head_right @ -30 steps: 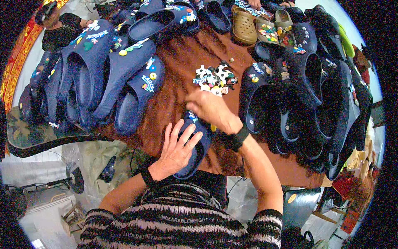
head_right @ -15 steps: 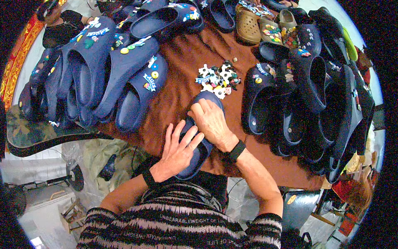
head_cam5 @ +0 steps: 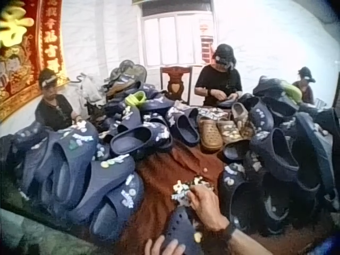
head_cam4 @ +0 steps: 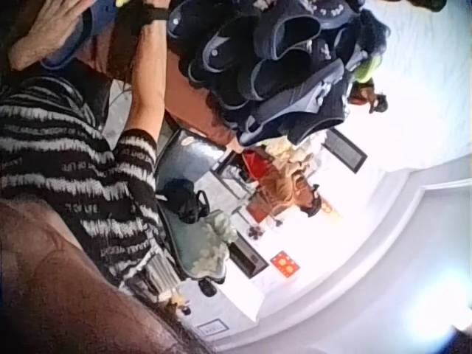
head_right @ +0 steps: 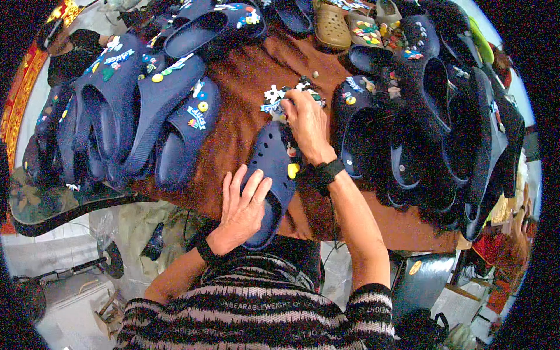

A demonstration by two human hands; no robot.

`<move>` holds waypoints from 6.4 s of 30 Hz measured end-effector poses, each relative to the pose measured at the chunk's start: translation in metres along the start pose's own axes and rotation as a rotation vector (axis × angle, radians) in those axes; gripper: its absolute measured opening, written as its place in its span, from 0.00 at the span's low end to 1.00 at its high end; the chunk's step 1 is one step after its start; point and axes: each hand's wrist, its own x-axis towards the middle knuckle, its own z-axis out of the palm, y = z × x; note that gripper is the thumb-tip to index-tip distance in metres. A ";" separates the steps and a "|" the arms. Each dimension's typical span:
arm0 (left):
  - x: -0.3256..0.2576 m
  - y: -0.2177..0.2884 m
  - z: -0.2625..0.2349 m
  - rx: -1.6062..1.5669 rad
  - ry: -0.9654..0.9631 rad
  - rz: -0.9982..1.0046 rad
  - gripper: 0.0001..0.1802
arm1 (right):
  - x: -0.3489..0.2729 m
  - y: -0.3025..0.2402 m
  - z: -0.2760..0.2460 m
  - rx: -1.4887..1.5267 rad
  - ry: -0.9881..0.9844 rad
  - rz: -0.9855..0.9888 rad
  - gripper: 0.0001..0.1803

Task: Attaching decorative charms to the holes of blue clog shoes.

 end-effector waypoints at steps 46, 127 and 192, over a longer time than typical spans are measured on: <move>-0.002 -0.001 0.001 0.020 -0.027 -0.021 0.36 | -0.074 -0.019 -0.024 0.762 -0.225 0.706 0.04; -0.003 0.001 0.008 0.020 0.053 -0.077 0.41 | -0.112 -0.065 -0.019 0.237 -0.165 0.103 0.08; -0.014 -0.041 -0.012 -0.432 0.109 -0.409 0.32 | -0.030 0.039 -0.006 -0.093 -0.183 0.131 0.10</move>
